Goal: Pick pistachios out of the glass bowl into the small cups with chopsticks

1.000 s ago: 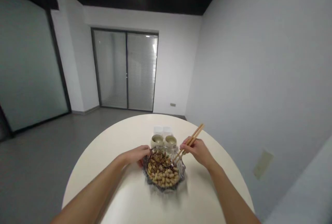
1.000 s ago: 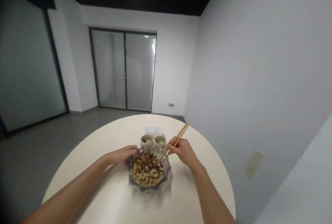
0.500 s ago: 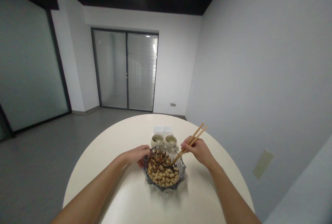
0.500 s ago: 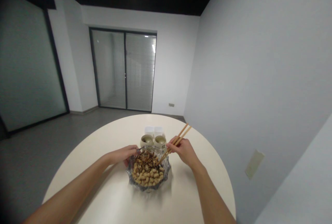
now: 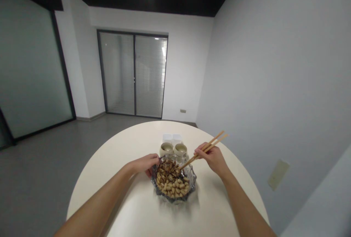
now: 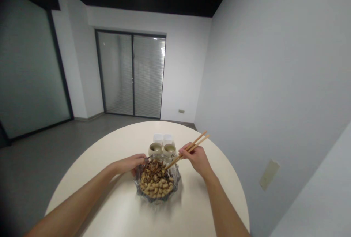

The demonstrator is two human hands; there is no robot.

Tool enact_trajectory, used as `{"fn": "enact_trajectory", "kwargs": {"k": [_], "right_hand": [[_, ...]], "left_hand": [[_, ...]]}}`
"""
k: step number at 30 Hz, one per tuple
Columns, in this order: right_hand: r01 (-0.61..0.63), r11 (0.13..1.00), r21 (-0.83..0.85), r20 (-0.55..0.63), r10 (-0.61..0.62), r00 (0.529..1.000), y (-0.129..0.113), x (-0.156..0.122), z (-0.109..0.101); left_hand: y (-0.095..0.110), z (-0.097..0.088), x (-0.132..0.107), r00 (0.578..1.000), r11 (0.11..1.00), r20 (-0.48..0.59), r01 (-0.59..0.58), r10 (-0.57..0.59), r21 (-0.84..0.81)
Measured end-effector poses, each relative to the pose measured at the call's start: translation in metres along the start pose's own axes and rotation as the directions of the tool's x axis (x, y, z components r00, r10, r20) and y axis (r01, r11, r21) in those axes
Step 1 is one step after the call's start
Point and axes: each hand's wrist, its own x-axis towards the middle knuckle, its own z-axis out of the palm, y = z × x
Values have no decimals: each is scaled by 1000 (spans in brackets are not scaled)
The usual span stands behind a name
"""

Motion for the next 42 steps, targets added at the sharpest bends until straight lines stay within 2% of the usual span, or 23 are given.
{"fn": "enact_trajectory", "kwargs": {"k": [5,13,19,27,33,37,42], "right_hand": [[-49,996,79,-119,58,991,1,3,2],[-123,976,178,-220,162,962,12,12,8],[-25,990,136,-287,64,956,12,23,18],[69,998,7,-288,-64,956,0,50,44],[83,991,-102,-190,-101,977,10,54,60],[83,986,-143,-161,-106,981,16,49,60],[76,995,-66,-182,-87,979,6,38,45]], "left_hand": [[2,1,-2,1000,1000,-3,-7,7,1],[3,1,-2,1000,1000,-8,10,-10,-8],[0,0,0,1000,1000,-2,11,-11,-3],[-3,-3,2,1000,1000,8,5,-5,1],[-5,-4,4,1000,1000,18,10,-10,-27],[-4,-4,3,1000,999,22,10,-9,-38],[-6,-3,5,1000,1000,4,11,-11,-20]]}}
